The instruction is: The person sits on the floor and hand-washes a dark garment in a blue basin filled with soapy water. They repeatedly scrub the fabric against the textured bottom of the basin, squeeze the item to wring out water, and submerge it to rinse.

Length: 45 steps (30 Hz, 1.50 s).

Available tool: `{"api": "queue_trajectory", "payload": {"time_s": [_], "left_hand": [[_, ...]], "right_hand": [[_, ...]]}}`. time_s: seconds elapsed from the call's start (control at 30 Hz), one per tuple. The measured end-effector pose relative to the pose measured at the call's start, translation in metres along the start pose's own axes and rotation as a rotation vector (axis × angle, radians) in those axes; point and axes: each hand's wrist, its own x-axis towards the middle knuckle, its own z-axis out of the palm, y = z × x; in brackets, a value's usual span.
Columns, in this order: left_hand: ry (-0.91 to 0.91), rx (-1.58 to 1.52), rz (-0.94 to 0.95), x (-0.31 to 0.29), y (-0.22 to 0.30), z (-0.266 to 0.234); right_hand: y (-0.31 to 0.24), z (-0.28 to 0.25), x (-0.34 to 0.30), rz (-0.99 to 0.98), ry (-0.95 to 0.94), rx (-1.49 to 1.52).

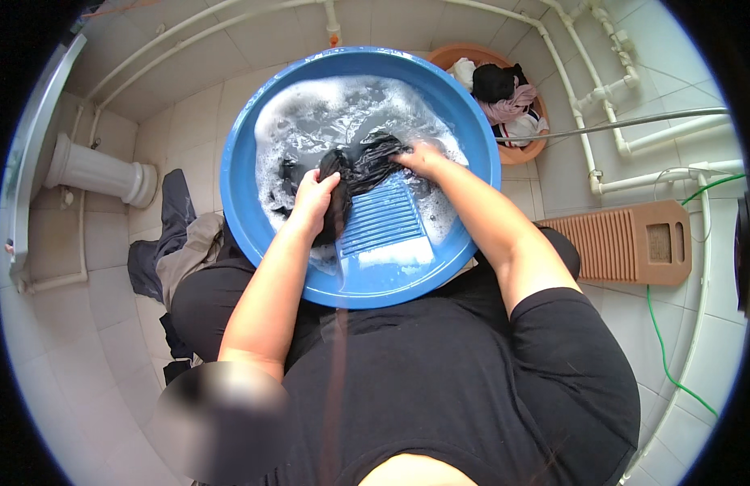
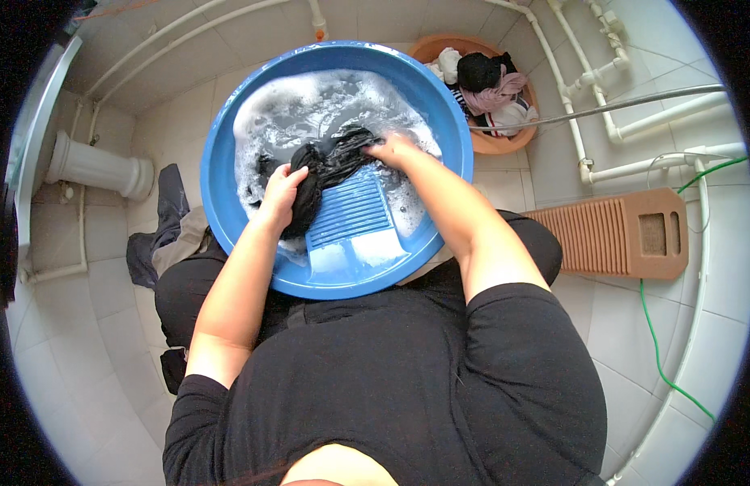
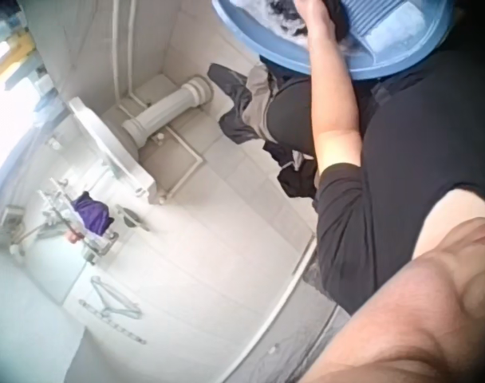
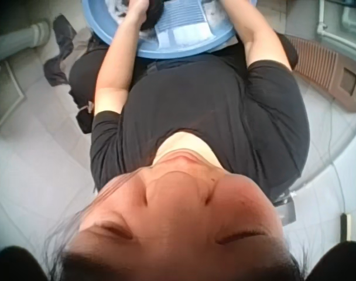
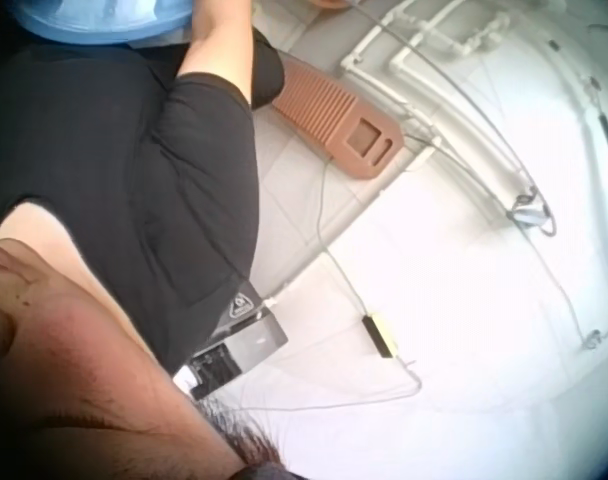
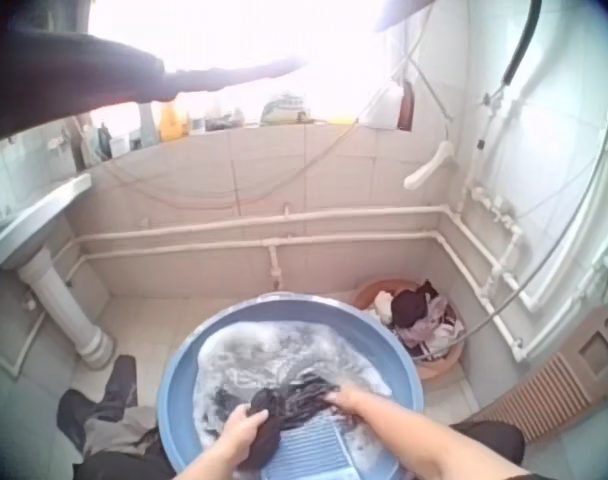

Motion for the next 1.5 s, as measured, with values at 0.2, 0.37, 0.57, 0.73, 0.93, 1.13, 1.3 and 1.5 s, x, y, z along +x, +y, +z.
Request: {"api": "queue_trajectory", "payload": {"time_s": [0.2, 0.37, 0.57, 0.73, 0.93, 1.13, 1.3, 1.5], "left_hand": [[-0.302, -0.739, -0.036, -0.005, 0.02, 0.021], [-0.295, -0.825, -0.177, -0.007, 0.02, 0.018], [-0.074, -0.848, -0.11, -0.002, -0.002, 0.024], [0.116, -0.6, -0.191, -0.014, 0.016, 0.047], [-0.158, -0.614, -0.286, -0.018, 0.018, 0.035], [-0.111, -0.676, -0.241, -0.021, 0.026, 0.058], [-0.06, -0.715, -0.086, 0.0, 0.009, 0.04], [-0.031, -0.775, -0.085, 0.009, 0.0, 0.026]], "right_hand": [[-0.064, 0.035, -0.032, -0.545, 0.377, 0.056], [-0.13, 0.055, -0.097, -0.898, 0.446, 0.26], [-0.132, 0.064, -0.088, -0.969, 0.505, -0.016], [-0.113, 0.055, -0.048, -0.31, 0.559, 0.271], [-0.127, 0.059, -0.098, -0.625, 0.384, 0.185], [-0.055, 0.027, -0.013, -0.123, 0.636, 0.049], [0.009, 0.024, 0.013, 0.095, 0.39, -0.325], [0.023, 0.031, 0.016, -0.061, 0.407, 0.052]]}}
